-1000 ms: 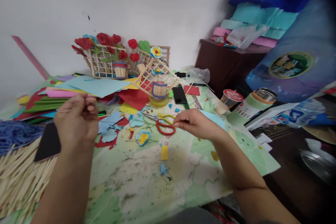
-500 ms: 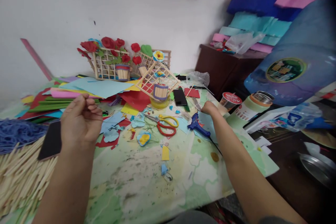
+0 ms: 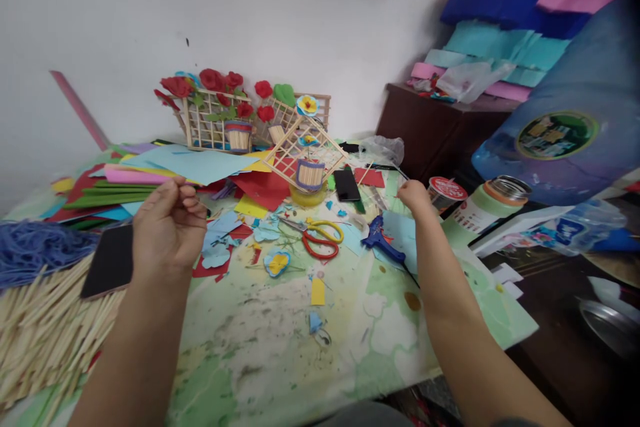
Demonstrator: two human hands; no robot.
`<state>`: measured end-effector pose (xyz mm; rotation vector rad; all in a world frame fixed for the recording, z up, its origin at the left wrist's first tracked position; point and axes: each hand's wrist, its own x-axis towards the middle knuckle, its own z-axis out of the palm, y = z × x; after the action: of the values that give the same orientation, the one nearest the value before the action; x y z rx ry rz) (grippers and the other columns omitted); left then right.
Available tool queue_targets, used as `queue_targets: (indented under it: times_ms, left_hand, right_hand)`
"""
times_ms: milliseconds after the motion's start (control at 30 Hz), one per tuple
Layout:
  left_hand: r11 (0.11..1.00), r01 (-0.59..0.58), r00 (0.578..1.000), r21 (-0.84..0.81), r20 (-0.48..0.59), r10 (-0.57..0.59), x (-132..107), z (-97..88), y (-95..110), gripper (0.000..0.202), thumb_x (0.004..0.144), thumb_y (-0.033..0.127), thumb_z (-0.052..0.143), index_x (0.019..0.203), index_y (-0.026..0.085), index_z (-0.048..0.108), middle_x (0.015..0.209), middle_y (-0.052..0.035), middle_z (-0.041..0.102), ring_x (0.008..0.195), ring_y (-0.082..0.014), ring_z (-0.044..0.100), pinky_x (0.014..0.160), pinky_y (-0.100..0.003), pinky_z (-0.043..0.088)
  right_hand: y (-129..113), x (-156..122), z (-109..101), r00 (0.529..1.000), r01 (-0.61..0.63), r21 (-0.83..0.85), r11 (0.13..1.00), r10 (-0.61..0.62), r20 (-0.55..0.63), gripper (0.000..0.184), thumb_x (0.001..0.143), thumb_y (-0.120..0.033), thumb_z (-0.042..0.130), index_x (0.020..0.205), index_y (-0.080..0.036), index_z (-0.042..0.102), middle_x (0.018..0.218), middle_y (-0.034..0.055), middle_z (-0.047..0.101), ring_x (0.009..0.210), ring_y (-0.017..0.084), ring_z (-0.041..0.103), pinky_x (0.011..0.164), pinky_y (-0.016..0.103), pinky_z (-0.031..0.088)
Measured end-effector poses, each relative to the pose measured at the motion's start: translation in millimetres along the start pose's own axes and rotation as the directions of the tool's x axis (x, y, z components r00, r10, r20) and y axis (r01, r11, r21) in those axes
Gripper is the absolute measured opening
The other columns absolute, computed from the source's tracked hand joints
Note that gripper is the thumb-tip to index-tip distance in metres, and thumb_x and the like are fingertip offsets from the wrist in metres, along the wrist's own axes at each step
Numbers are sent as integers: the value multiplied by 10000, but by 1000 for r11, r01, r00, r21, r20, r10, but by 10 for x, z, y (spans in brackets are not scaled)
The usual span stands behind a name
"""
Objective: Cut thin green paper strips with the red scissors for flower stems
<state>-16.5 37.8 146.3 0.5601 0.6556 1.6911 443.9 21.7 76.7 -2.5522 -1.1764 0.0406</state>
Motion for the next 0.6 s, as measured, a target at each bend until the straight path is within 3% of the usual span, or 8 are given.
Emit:
queue_targets:
  times_ms: [100,200,300,367,400,467,533,600]
  left_hand:
    - [999,-20,1000,26,8,20,0,4,-63,177,882,86,480,772,142,607,584,25,612,519,-20,495,469,-95,428]
    - [991,-133,989,12,65,132,-71,50,-162,162,905,143,476,794,138,593,674,8,665,583,-22,556,540,-100,466]
    - [914,-406,890,2,230,394,-269,157,-300,111,834,255,609,822,145,604,818,-7,705,690,-53,635,661,-152,515]
    - [806,-590,745,46,414,523,-438,254,-421,111,835,276,600,840,170,632,877,-16,715,753,-101,667,727,-235,543]
    - [727,-681,634,87,566,526,-515,308,-495,92,845,244,581,860,182,648,919,-26,717,800,-126,676,740,-263,548]
    - [535,-837,360,118,854,375,-625,431,-683,158,847,157,547,948,204,660,1019,-48,710,922,-153,669,805,-290,539]
    - [405,-914,111,11,968,225,-658,579,-932,213,842,130,526,983,217,659,1093,-57,691,1000,-156,648,870,-296,517]
    - [350,-937,21,-10,996,85,-625,752,-1235,248,849,126,489,1021,200,652,1144,-84,667,1055,-179,626,911,-322,496]
  right_hand:
    - [-79,-77,-90,960,73,178,981,-21,-279,192,848,-193,442,906,-107,604,921,151,629,898,244,570,757,343,417]
    - [-199,-124,-164,861,198,335,921,0,-509,216,868,-206,348,940,-128,535,919,115,608,870,205,549,762,325,401]
    - [-325,-134,-235,778,309,433,847,36,-627,196,884,-217,303,933,-148,480,882,76,584,813,165,555,738,294,408]
    - [-394,-149,-291,743,385,490,782,52,-667,154,879,-225,326,882,-165,468,802,43,568,742,151,555,703,286,413]
    - [-420,-169,-326,726,426,513,746,57,-686,132,874,-229,350,853,-172,467,763,28,558,707,149,549,688,287,413]
    - [-453,-246,-417,681,504,524,686,57,-730,101,862,-234,402,814,-181,473,711,8,540,657,147,530,668,295,407]
    - [-464,-374,-539,619,553,477,683,46,-784,90,857,-235,436,805,-185,490,703,1,533,644,147,513,668,304,399]
    - [-469,-540,-687,543,584,407,702,35,-839,84,850,-227,465,792,-186,510,708,1,528,651,148,504,673,308,394]
